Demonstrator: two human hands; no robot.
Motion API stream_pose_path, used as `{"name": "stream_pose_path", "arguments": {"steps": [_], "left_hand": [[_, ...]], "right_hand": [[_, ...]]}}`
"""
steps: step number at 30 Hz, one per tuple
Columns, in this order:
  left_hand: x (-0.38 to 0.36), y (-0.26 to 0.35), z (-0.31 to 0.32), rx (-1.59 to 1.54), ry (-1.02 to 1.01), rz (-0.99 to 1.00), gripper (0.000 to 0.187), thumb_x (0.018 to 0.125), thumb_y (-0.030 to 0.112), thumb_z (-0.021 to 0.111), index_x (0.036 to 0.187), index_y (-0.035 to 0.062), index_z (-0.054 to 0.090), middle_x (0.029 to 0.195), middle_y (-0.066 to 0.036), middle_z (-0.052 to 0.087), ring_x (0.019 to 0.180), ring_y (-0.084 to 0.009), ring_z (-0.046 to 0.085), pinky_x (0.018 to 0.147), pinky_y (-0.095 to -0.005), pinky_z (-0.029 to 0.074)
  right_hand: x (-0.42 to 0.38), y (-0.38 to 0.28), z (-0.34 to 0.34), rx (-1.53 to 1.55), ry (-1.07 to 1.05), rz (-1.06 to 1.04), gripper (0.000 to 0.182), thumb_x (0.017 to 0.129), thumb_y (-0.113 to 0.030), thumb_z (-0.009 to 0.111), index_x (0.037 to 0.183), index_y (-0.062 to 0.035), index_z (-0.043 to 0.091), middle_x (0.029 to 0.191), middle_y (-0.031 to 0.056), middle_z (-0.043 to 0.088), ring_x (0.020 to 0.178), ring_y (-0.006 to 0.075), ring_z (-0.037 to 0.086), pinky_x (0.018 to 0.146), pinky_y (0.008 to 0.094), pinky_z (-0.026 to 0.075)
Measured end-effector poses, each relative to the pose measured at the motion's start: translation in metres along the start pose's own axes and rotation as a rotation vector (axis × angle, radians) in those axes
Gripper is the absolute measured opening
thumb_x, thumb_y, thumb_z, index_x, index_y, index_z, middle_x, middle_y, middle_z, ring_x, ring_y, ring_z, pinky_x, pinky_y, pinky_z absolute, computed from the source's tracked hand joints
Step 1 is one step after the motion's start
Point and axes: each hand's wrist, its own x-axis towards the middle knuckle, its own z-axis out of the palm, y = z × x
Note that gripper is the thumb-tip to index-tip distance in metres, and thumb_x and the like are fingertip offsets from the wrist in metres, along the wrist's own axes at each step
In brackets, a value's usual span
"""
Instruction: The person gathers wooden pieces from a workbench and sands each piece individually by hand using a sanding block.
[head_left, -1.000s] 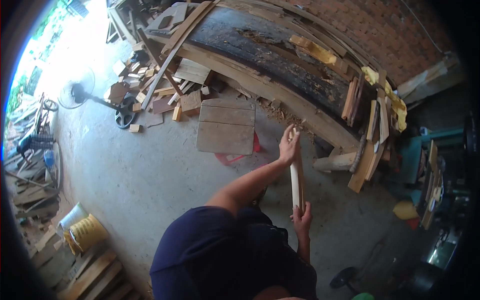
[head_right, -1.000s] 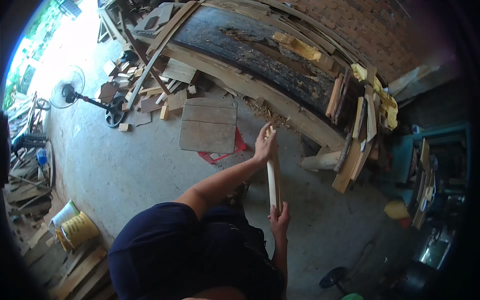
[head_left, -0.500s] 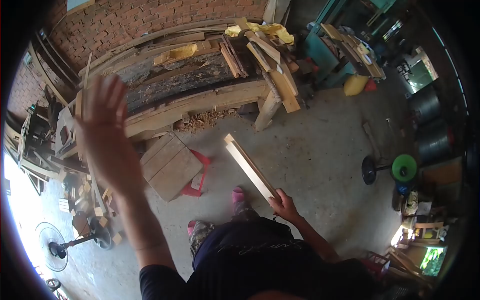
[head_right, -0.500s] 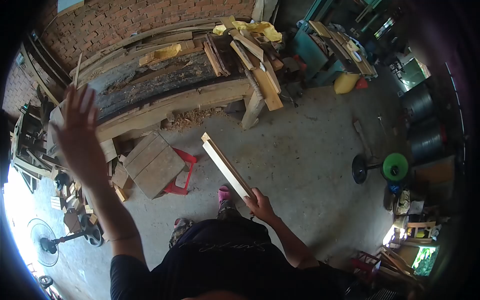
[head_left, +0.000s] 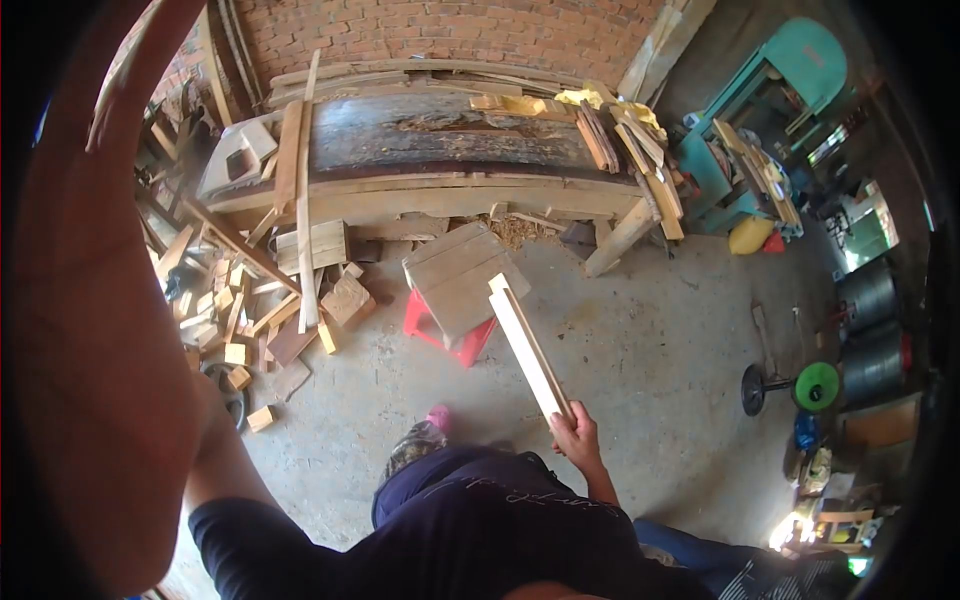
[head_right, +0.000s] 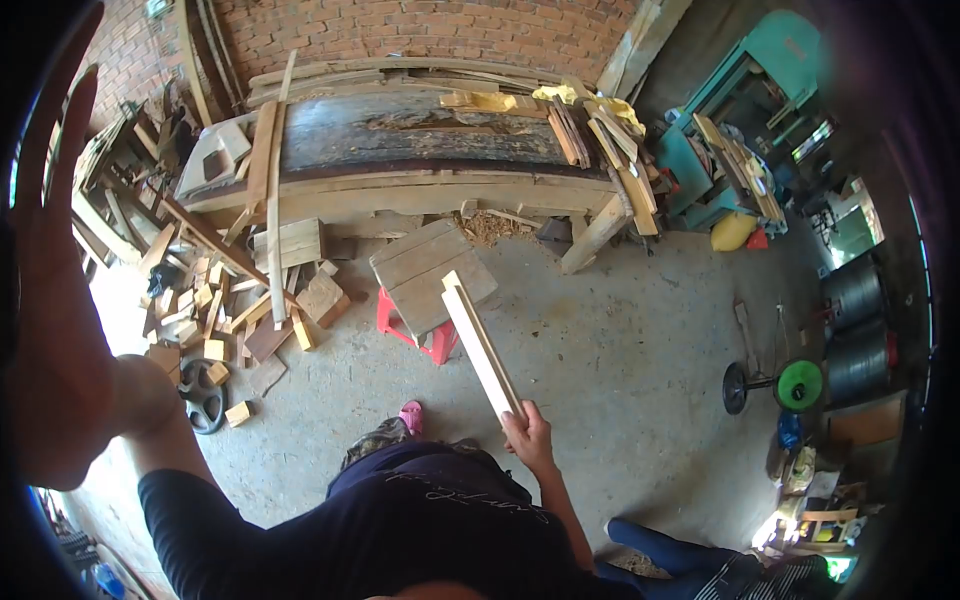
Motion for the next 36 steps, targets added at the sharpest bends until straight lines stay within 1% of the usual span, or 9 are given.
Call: {"name": "stream_pose_path", "arguments": {"steps": [1,13,18,21,22,25,26,28,36], "left_hand": [[-0.024,0.015,0.05,0.02,0.006,0.023,0.07,0.099,0.053,0.02,0.149,0.0048,0.025,0.148,-0.021,0.033,0.133,-0.0328,0.031,0.109,-0.0435,0.02],[-0.092,0.232,-0.086,0.38,-0.066,0.199,0.067,0.099,0.05,0.025,0.148,0.0049,0.026,0.145,-0.021,0.036,0.123,-0.0309,0.039,0.1,-0.0405,0.029],[-0.087,0.305,-0.118,0.542,-0.148,0.263,0.065,0.099,0.048,0.027,0.148,0.0049,0.026,0.144,-0.02,0.038,0.118,-0.0301,0.042,0.096,-0.0392,0.033],[-0.087,0.355,-0.142,0.636,-0.159,0.329,0.065,0.1,0.047,0.028,0.148,0.005,0.026,0.143,-0.02,0.038,0.116,-0.0296,0.044,0.094,-0.0385,0.035],[-0.054,0.405,-0.268,0.665,-0.16,0.353,0.064,0.1,0.047,0.029,0.148,0.005,0.027,0.143,-0.02,0.039,0.115,-0.0295,0.045,0.093,-0.0382,0.036],[-0.052,0.424,-0.262,0.739,-0.181,0.417,0.064,0.1,0.046,0.03,0.148,0.005,0.027,0.142,-0.02,0.039,0.112,-0.029,0.047,0.091,-0.0375,0.038],[-0.076,0.411,-0.193,0.764,-0.188,0.436,0.063,0.1,0.046,0.03,0.148,0.005,0.027,0.142,-0.02,0.04,0.112,-0.0288,0.048,0.09,-0.0372,0.039],[-0.074,0.428,-0.213,0.822,-0.194,0.473,0.063,0.1,0.045,0.031,0.148,0.005,0.027,0.141,-0.02,0.04,0.11,-0.0285,0.049,0.089,-0.0367,0.04],[-0.064,0.519,-0.394,1.035,-0.271,0.586,0.061,0.1,0.043,0.035,0.148,0.0051,0.028,0.139,-0.02,0.042,0.103,-0.0273,0.054,0.083,-0.0347,0.046]], "right_hand": [[-0.013,-0.004,0.012,-0.01,-0.006,-0.016,0.023,0.092,-0.023,0.061,0.102,-0.003,0.054,0.066,0.0043,0.059,0.047,0.009,0.056,0.042,0.0251,0.046],[-0.185,0.034,0.161,-0.2,0.132,-0.192,0.02,0.092,-0.021,0.06,0.095,-0.0027,0.053,0.06,0.0076,0.057,0.046,0.0178,0.058,0.045,0.0328,0.047],[-0.259,0.061,0.211,-0.207,0.114,-0.138,0.022,0.092,-0.022,0.06,0.1,-0.0023,0.054,0.065,0.0055,0.058,0.046,0.0134,0.057,0.043,0.0285,0.048],[-0.312,0.087,0.24,-0.232,0.104,-0.085,0.023,0.092,-0.023,0.06,0.094,-0.0028,0.05,0.062,0.0112,0.058,0.048,0.0217,0.06,0.047,0.0358,0.047],[-0.328,0.097,0.248,-0.254,0.087,-0.063,0.025,0.092,-0.025,0.06,0.095,-0.0026,0.051,0.062,0.0121,0.059,0.05,0.0236,0.061,0.049,0.0378,0.048],[-0.369,0.111,0.276,-0.286,0.069,0.018,0.03,0.09,-0.031,0.06,0.094,-0.0027,0.051,0.064,0.0129,0.059,0.053,0.0256,0.063,0.051,0.0383,0.049],[-0.381,0.11,0.288,-0.303,0.064,0.082,0.033,0.089,-0.034,0.061,0.093,-0.0031,0.051,0.065,0.0128,0.059,0.053,0.0258,0.063,0.049,0.037,0.049],[-0.403,0.099,0.316,-0.425,0.076,0.099,0.038,0.087,-0.04,0.061,0.096,-0.0042,0.052,0.076,0.022,0.063,0.081,0.0441,0.064,0.067,0.0468,0.049],[-0.455,0.102,0.481,-0.613,0.038,-0.039,0.032,0.088,-0.031,0.061,0.094,-0.0012,0.051,0.078,0.0258,0.064,0.076,0.0475,0.063,0.063,0.0507,0.049]]}}
